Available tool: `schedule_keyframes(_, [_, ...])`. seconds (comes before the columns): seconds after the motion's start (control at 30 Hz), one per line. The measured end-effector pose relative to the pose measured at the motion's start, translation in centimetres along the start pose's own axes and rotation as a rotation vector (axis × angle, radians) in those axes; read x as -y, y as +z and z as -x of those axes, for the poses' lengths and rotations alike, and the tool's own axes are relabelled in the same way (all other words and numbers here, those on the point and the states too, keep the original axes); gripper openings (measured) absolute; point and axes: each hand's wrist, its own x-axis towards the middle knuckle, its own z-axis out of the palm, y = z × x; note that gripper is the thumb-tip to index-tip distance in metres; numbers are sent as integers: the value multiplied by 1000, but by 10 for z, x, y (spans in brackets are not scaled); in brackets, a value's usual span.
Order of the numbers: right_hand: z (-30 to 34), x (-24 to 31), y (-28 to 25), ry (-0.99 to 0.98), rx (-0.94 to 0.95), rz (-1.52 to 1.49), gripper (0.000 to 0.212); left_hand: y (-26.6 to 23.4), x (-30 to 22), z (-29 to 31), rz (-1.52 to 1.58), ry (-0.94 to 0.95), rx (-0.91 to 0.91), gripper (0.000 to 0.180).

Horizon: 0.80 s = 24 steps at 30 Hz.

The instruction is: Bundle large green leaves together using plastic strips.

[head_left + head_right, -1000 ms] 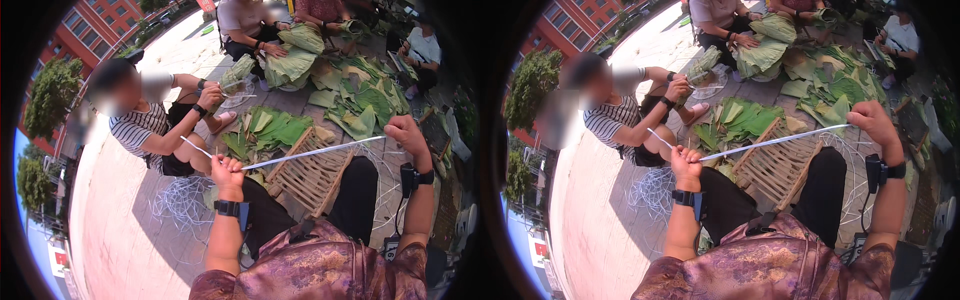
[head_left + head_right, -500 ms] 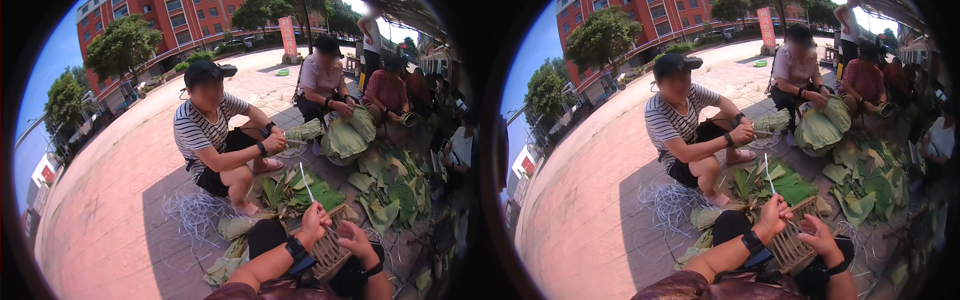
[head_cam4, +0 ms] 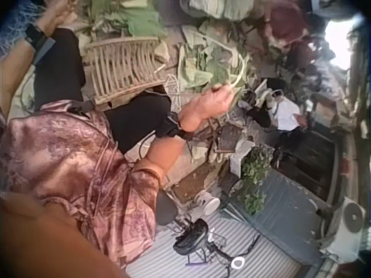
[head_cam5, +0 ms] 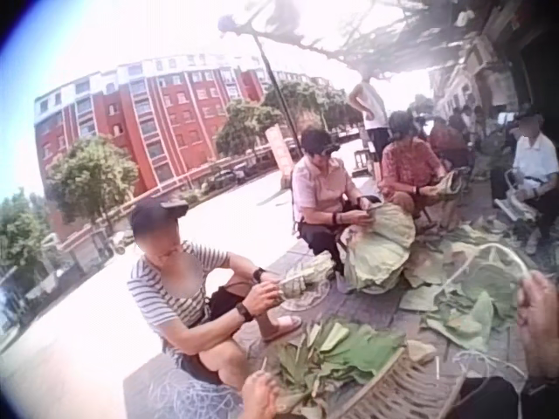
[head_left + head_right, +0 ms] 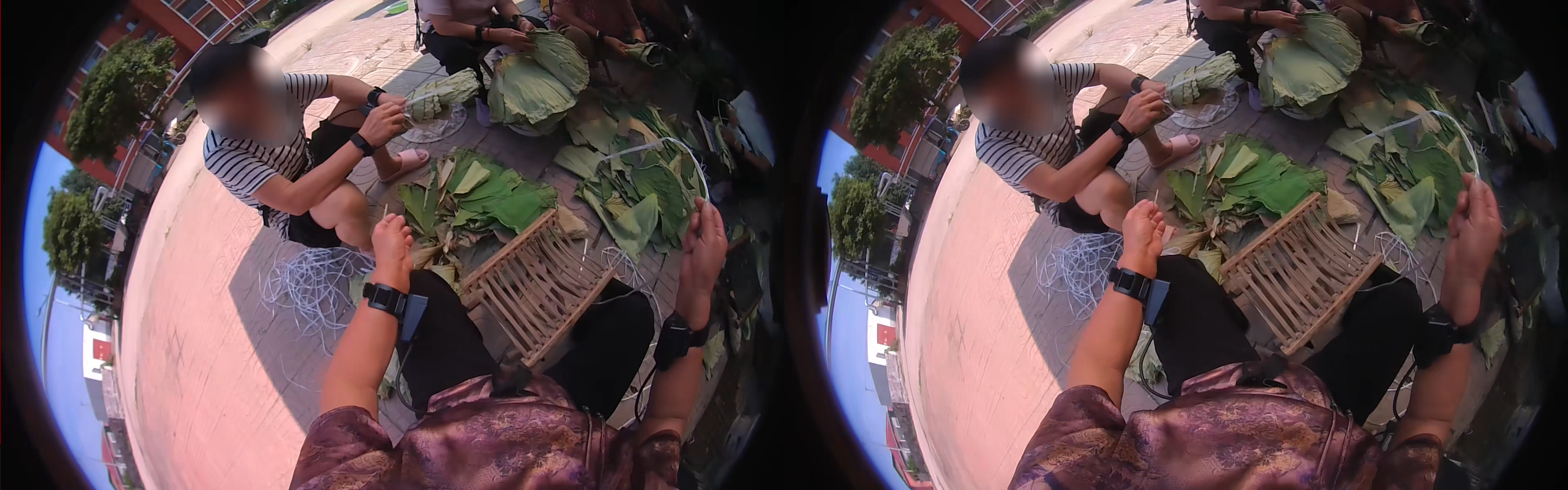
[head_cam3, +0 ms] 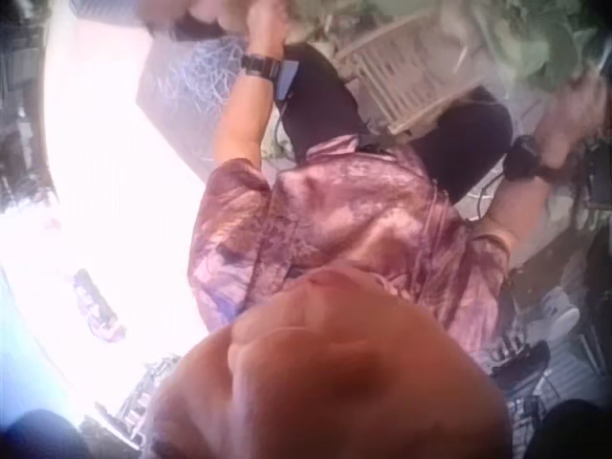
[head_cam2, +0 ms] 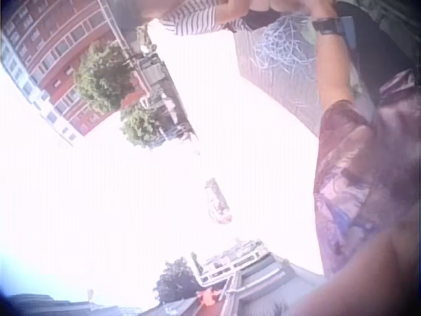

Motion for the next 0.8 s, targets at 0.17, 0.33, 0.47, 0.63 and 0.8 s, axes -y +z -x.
schedule_keyframes(0.17, [-29,-79,-4,16,-18,67,20,-5,-15,-34,-189,164,-185,34])
schedule_keyframes(0.33, [-21,-162,8,409,149,-13,20,28,-50,-24,-613,821,-114,37])
schedule_keyframes(0.47, [-20,-158,31,708,50,-245,19,47,-25,-34,-1302,996,189,46])
schedule_keyframes(0.63, [-34,-148,26,636,101,-354,20,98,0,-79,-1225,1110,57,51])
schedule_keyframes(0.8, [-36,-130,33,619,83,-348,20,109,37,-99,-1860,1159,667,59])
